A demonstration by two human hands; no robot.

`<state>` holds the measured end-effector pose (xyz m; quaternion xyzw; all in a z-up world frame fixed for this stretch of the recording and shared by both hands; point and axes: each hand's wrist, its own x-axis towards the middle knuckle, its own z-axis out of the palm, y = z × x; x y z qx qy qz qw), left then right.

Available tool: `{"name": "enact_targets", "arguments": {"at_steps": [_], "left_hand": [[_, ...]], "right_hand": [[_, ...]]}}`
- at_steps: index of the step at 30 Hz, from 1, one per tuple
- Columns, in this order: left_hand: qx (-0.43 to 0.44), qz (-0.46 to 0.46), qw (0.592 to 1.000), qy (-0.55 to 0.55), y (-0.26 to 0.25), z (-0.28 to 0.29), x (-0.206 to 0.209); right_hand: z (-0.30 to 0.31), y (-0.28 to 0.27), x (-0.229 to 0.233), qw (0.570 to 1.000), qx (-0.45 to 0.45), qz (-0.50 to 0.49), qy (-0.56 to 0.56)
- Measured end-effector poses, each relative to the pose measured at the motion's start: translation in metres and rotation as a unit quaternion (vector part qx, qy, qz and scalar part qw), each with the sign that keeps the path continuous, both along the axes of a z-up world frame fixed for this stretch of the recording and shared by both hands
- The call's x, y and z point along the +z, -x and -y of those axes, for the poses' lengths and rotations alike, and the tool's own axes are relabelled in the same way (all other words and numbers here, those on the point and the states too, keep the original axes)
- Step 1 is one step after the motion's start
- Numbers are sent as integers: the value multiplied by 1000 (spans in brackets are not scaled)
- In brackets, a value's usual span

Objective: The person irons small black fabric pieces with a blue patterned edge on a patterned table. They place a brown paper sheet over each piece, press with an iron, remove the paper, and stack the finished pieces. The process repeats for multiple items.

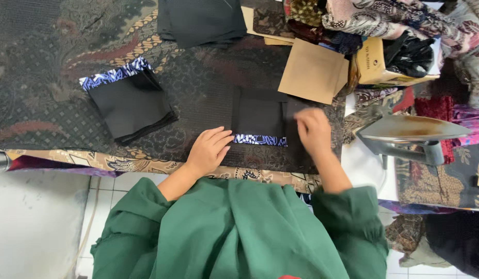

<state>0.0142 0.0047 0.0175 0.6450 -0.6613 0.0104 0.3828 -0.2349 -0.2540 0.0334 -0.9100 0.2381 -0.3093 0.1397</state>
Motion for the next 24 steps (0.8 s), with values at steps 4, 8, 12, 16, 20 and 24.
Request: {"name": "enact_targets", "arguments": {"at_steps": [4,8,12,16,20,24], "left_hand": [[-19,63,998,-13,-9,6,-2],[-47,95,994,-27,-18,15,-3],[-61,204,977,9,-20,22,-1],[-76,306,949,19,-15,25,0],[-34,189,981,16,-9,28,8],[28,141,982,124,-18,23,29]], "right_hand": [[-51,24,0,997,28,-30,-64],[-62,23,11,996,66,-53,-8],[-56,15,26,982,140,-82,97],[-47,7,32,957,201,-137,158],[-49,-2,28,965,174,-104,167],[-47,-26,29,992,70,-9,103]]}}
